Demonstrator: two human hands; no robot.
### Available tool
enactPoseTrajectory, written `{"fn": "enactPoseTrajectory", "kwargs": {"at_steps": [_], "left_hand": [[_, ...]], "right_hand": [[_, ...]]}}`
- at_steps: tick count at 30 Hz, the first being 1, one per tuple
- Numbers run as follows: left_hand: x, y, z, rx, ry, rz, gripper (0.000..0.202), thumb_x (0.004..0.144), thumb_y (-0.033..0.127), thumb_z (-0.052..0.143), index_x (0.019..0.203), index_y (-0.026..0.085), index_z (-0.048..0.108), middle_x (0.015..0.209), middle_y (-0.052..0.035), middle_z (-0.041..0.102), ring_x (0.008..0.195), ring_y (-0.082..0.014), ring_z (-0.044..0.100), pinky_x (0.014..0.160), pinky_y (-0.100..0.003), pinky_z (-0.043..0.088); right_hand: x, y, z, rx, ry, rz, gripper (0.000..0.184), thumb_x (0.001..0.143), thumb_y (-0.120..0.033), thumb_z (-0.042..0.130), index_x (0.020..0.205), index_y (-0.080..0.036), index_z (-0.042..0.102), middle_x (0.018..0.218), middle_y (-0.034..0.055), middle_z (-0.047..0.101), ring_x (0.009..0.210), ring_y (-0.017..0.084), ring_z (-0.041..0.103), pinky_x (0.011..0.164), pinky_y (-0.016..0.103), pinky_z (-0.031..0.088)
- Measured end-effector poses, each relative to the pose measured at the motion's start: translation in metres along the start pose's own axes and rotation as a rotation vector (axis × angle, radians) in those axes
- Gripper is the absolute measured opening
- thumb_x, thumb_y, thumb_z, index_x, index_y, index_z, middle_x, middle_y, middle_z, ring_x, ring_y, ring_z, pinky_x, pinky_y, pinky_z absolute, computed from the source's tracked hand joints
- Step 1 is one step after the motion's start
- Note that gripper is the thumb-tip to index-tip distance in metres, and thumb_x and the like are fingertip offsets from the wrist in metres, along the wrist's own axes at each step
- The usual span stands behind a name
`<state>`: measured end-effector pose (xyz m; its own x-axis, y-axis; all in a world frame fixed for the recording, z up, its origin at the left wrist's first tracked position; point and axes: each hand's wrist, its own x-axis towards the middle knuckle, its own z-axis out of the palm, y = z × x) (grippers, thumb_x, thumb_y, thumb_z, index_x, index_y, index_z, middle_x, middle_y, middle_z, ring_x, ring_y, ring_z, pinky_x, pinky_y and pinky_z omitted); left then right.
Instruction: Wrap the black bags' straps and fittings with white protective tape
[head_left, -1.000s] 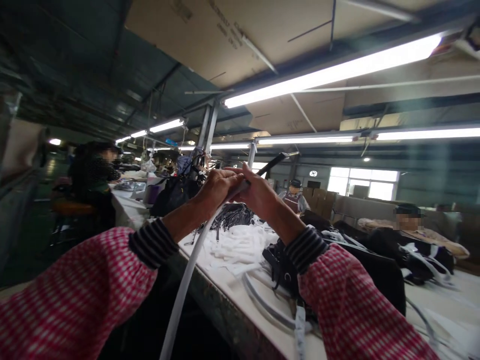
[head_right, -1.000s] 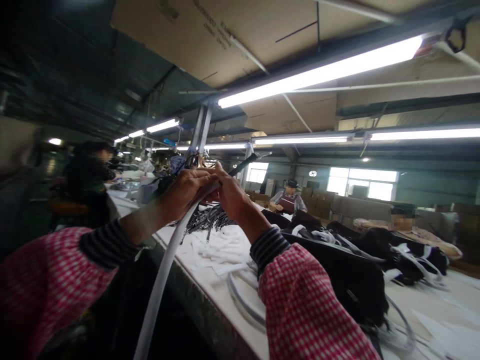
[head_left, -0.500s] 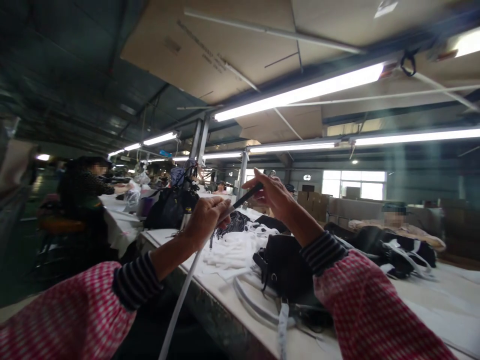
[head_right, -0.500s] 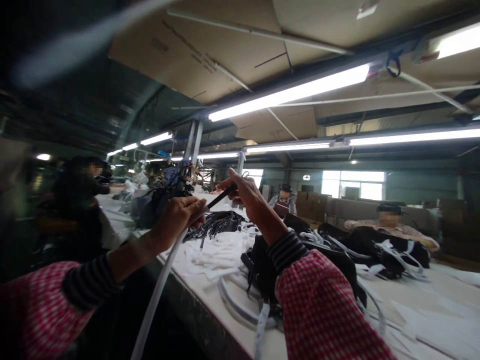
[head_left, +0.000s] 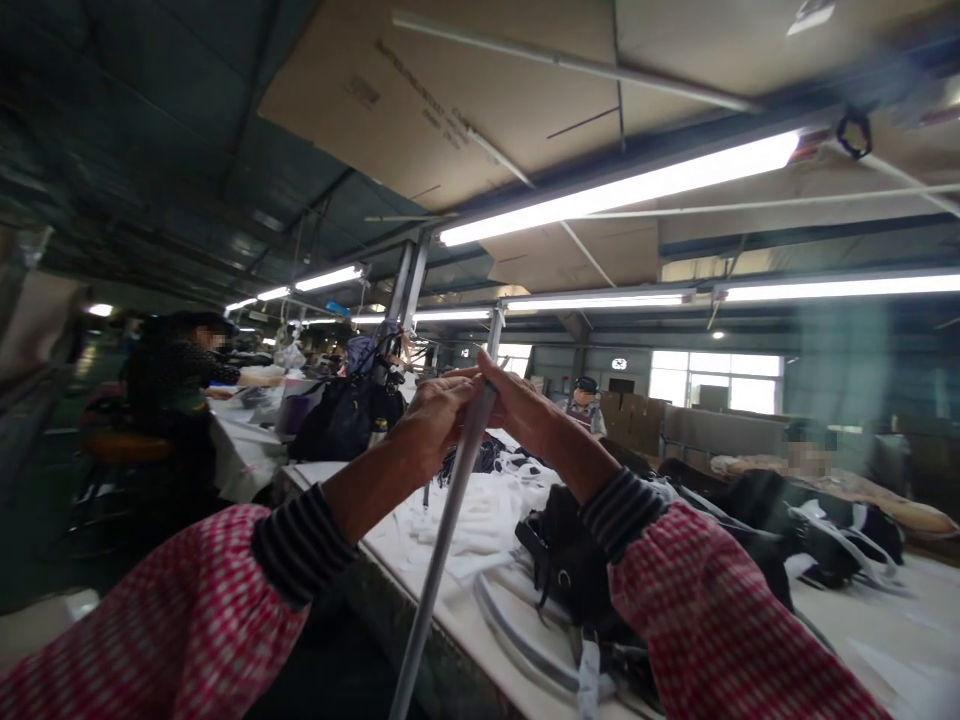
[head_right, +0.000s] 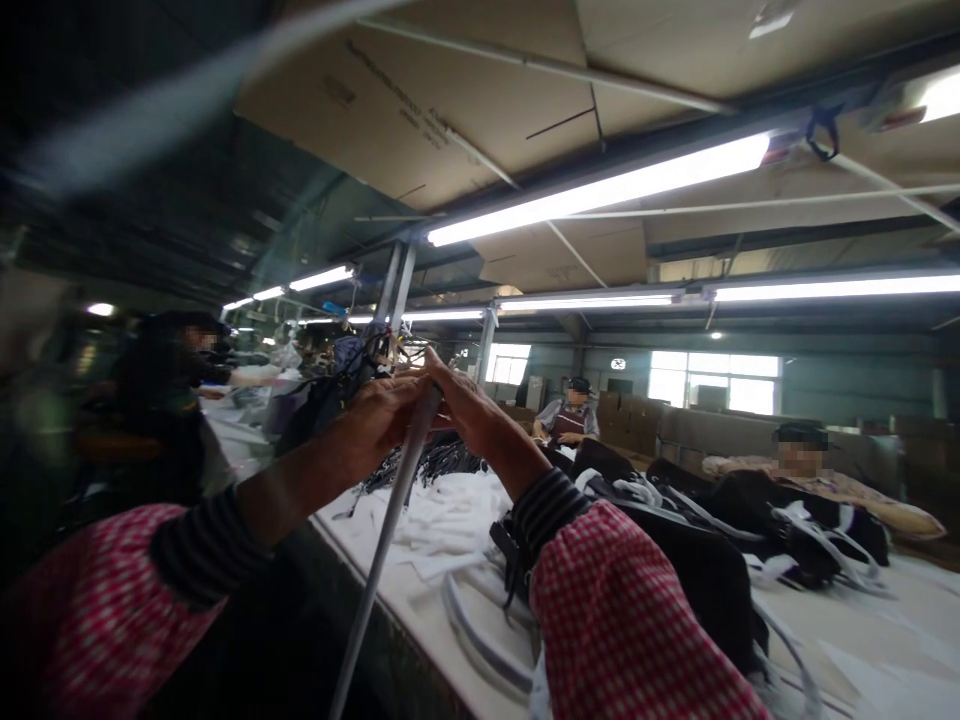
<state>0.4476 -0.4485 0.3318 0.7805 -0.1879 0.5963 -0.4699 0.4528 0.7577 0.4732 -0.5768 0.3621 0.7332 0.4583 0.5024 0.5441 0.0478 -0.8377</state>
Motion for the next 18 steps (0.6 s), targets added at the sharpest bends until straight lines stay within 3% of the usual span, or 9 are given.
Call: {"fn": "enactPoseTrajectory", "kwargs": {"at_steps": [4,7,10,12,15,18], "left_hand": [[-0.004,-0.005,-0.014,-0.013,0.017,-0.047,0.023,0.069,0.023,0.088,0.07,0.013,0.066,0.062,-0.0011,0.067,0.052,-0.0121,0.063,0.053,-0.023,0.053],[-0.002,-0.004,-0.02,-0.008,0.157,0.009,0.02,0.072,0.021,0.083,0.079,0.014,0.066,0.06,0.0008,0.066,0.051,-0.0128,0.062,0.049,-0.022,0.05],[-0.004,-0.005,-0.031,0.001,0.226,0.071,0.021,0.072,0.018,0.081,0.084,0.015,0.064,0.069,-0.0017,0.071,0.064,-0.0158,0.07,0.06,-0.024,0.056],[-0.012,-0.008,-0.045,0.021,0.228,0.083,0.029,0.068,0.017,0.084,0.085,0.015,0.061,0.076,-0.003,0.073,0.073,-0.018,0.074,0.067,-0.027,0.059],[-0.031,-0.013,-0.071,0.044,0.243,0.031,0.043,0.06,0.013,0.089,0.09,0.018,0.059,0.081,-0.0001,0.072,0.071,-0.0184,0.074,0.066,-0.03,0.062],[-0.048,-0.013,-0.094,0.058,0.147,-0.116,0.044,0.067,0.025,0.09,0.1,0.019,0.062,0.088,-0.0039,0.075,0.066,-0.0186,0.073,0.057,-0.03,0.061]], "right_hand": [[-0.005,0.024,0.008,0.203,-0.043,0.045,0.053,0.087,-0.072,0.065,0.101,-0.021,0.072,0.07,0.0006,0.064,0.062,0.017,0.061,0.057,0.03,0.053],[-0.023,0.05,0.03,0.377,-0.072,0.083,0.044,0.089,-0.068,0.065,0.096,-0.024,0.068,0.078,0.0011,0.066,0.07,0.018,0.063,0.066,0.032,0.054],[-0.048,0.077,0.051,0.45,-0.022,0.089,0.035,0.086,-0.056,0.075,0.098,-0.024,0.069,0.076,0.0008,0.064,0.065,0.016,0.059,0.063,0.029,0.05],[-0.063,0.09,0.056,0.45,0.084,0.104,0.036,0.083,-0.054,0.078,0.092,-0.02,0.07,0.063,-0.002,0.055,0.053,0.013,0.048,0.053,0.027,0.042],[-0.081,0.096,0.046,0.299,0.227,0.128,0.043,0.082,-0.06,0.075,0.08,-0.018,0.067,0.05,-0.0077,0.036,0.043,0.008,0.024,0.042,0.023,0.019],[-0.092,0.09,0.033,0.069,0.224,0.122,0.047,0.083,-0.058,0.075,0.066,-0.019,0.058,0.05,-0.0078,0.031,0.044,0.007,0.021,0.043,0.025,0.009]]}}
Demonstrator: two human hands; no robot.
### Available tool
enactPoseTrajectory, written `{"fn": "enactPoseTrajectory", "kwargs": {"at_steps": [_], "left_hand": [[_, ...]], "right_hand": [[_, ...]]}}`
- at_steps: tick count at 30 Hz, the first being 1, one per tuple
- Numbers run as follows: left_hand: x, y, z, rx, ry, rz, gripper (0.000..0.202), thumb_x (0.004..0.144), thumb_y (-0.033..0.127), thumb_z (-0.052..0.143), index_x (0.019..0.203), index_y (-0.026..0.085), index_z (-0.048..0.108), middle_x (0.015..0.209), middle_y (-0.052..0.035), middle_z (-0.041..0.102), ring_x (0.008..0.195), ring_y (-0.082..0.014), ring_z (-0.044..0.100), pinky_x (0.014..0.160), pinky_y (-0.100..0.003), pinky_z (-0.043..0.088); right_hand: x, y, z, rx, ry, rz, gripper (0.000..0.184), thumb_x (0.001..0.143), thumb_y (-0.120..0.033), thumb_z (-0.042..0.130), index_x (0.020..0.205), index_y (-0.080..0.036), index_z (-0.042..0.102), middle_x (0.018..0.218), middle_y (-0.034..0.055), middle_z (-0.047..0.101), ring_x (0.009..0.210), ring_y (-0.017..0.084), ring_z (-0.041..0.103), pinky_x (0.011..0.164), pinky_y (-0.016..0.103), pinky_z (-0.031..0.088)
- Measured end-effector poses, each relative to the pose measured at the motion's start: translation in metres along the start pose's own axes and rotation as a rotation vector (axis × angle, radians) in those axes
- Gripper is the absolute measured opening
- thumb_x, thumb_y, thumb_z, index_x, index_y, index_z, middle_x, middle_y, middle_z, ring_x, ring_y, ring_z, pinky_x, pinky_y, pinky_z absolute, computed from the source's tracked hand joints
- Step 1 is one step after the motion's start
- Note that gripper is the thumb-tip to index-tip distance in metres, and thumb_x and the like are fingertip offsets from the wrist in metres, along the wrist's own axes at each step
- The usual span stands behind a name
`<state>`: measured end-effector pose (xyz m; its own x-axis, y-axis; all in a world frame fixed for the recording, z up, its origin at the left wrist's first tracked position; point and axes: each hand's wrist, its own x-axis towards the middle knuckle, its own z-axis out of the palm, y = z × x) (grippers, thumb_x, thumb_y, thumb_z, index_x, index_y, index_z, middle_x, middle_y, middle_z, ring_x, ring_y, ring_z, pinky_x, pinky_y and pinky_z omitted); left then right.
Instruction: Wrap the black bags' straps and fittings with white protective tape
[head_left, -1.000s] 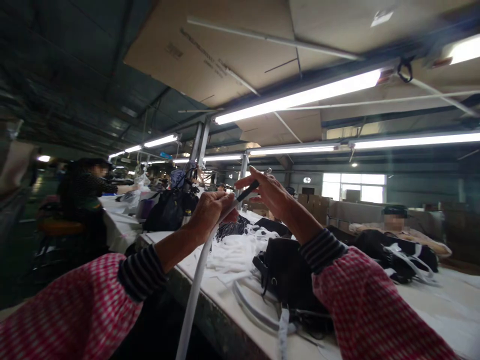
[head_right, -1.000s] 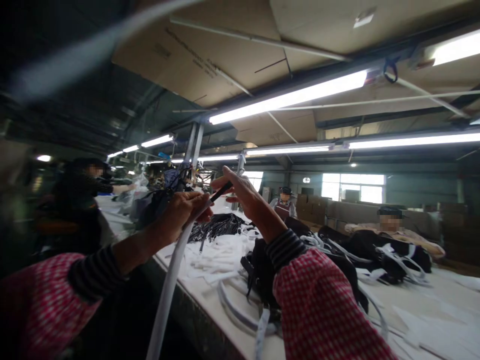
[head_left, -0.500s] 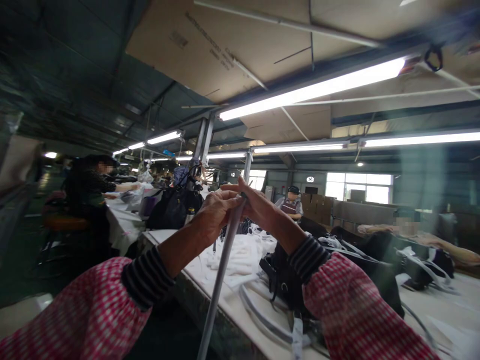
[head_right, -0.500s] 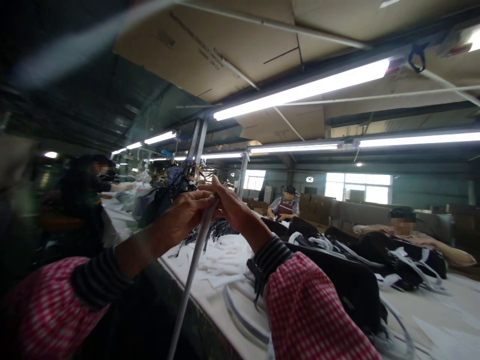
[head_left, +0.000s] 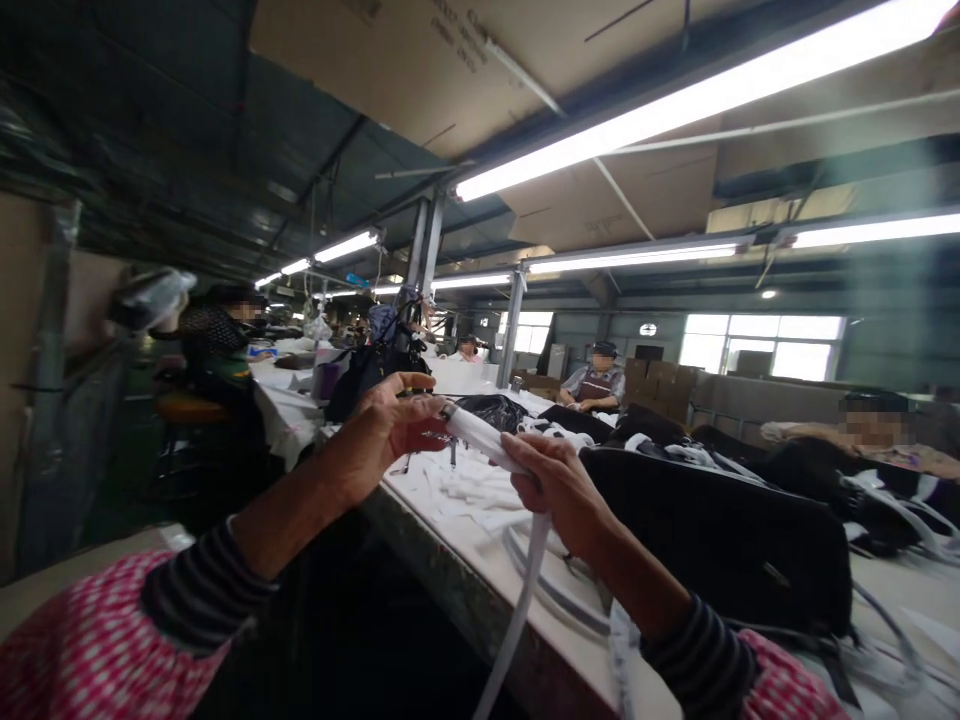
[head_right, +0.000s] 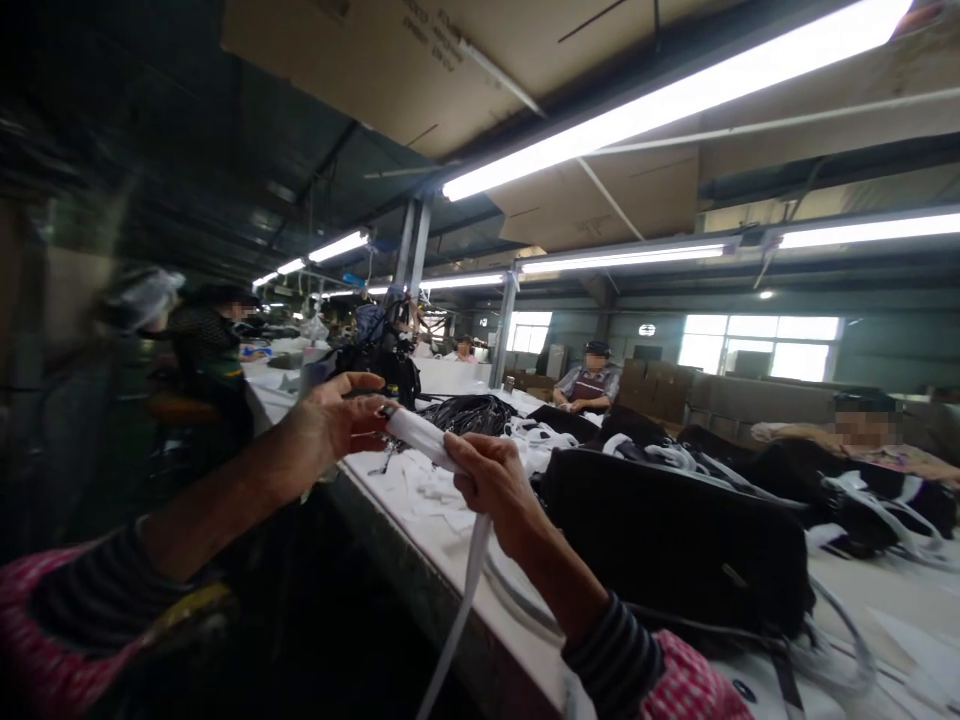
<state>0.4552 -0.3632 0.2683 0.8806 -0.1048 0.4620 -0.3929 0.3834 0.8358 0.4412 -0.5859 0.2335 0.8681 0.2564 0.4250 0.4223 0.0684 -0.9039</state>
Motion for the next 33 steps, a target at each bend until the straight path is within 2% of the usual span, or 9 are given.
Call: {"fn": "enactPoseTrajectory", "kwargs": {"at_steps": [3,6,9,12,15,20,23,27,33], "left_hand": [[-0.007,-0.001,-0.014,0.17,-0.221,-0.155,0.042,0.079,0.049,0.081,0.102,0.016,0.07,0.091,-0.0108,0.077,0.06,-0.0181,0.071,0.045,-0.022,0.049],[-0.011,-0.007,-0.018,0.44,-0.483,-0.326,0.041,0.083,0.054,0.077,0.091,0.014,0.075,0.077,-0.0104,0.076,0.047,-0.012,0.062,0.038,-0.017,0.031],[-0.016,-0.017,-0.023,0.508,-0.616,-0.43,0.042,0.086,0.055,0.073,0.081,0.014,0.076,0.064,-0.0078,0.072,0.039,-0.0079,0.049,0.038,-0.018,0.025],[-0.024,-0.027,-0.031,0.454,-0.619,-0.478,0.039,0.086,0.053,0.073,0.082,0.014,0.076,0.061,-0.0056,0.07,0.038,-0.0069,0.046,0.039,-0.018,0.024],[-0.031,-0.037,-0.042,0.38,-0.628,-0.549,0.035,0.086,0.048,0.074,0.092,0.014,0.077,0.064,-0.0057,0.071,0.039,-0.0055,0.044,0.039,-0.017,0.022],[-0.044,-0.056,-0.06,0.3,-0.624,-0.584,0.04,0.09,0.05,0.071,0.088,0.01,0.076,0.058,-0.0059,0.069,0.035,-0.0039,0.039,0.036,-0.016,0.02],[-0.052,-0.058,-0.063,0.24,-0.531,-0.517,0.037,0.091,0.048,0.071,0.086,0.011,0.076,0.065,-0.0069,0.072,0.04,-0.0049,0.049,0.039,-0.014,0.029],[-0.056,-0.044,-0.054,0.153,-0.407,-0.416,0.036,0.09,0.046,0.073,0.086,0.011,0.077,0.071,-0.009,0.075,0.048,-0.0087,0.061,0.044,-0.014,0.041],[-0.029,-0.011,-0.025,-0.02,-0.175,-0.083,0.027,0.086,0.035,0.08,0.082,0.009,0.076,0.07,-0.0067,0.071,0.051,-0.0078,0.06,0.045,-0.014,0.044]], "right_hand": [[-0.005,-0.009,-0.006,-0.181,-0.078,-0.047,0.052,0.085,-0.054,0.074,0.057,-0.02,0.047,0.053,-0.0063,0.029,0.047,0.008,0.024,0.045,0.026,0.012],[-0.004,-0.015,-0.006,-0.364,-0.175,-0.113,0.048,0.088,-0.053,0.07,0.058,-0.019,0.056,0.053,-0.0041,0.036,0.05,0.01,0.03,0.047,0.028,0.017],[-0.001,-0.013,-0.006,-0.452,-0.247,-0.132,0.044,0.089,-0.053,0.07,0.064,-0.017,0.066,0.055,-0.0022,0.044,0.053,0.011,0.035,0.049,0.028,0.02],[0.003,-0.007,-0.007,-0.404,-0.309,-0.069,0.039,0.087,-0.05,0.073,0.071,-0.015,0.072,0.056,-0.0033,0.046,0.053,0.01,0.035,0.05,0.027,0.021],[0.009,0.003,-0.009,-0.312,-0.395,0.0,0.028,0.077,-0.04,0.084,0.083,-0.014,0.076,0.064,-0.0017,0.058,0.059,0.011,0.045,0.053,0.024,0.029],[0.02,0.018,-0.013,-0.201,-0.477,0.031,0.032,0.068,-0.027,0.09,0.094,-0.013,0.076,0.076,0.0008,0.067,0.069,0.013,0.055,0.063,0.025,0.041],[0.026,0.023,-0.014,-0.166,-0.438,-0.036,0.026,0.072,-0.026,0.088,0.091,-0.013,0.077,0.078,0.001,0.067,0.072,0.013,0.056,0.065,0.025,0.042],[0.035,0.04,-0.01,-0.163,-0.382,-0.111,0.023,0.079,-0.032,0.085,0.091,-0.014,0.078,0.079,0.0016,0.068,0.074,0.014,0.058,0.068,0.026,0.043],[0.051,0.077,0.028,-0.045,-0.267,-0.202,0.04,0.088,-0.054,0.074,0.092,-0.014,0.075,0.077,0.0044,0.07,0.073,0.017,0.064,0.071,0.03,0.051]]}}
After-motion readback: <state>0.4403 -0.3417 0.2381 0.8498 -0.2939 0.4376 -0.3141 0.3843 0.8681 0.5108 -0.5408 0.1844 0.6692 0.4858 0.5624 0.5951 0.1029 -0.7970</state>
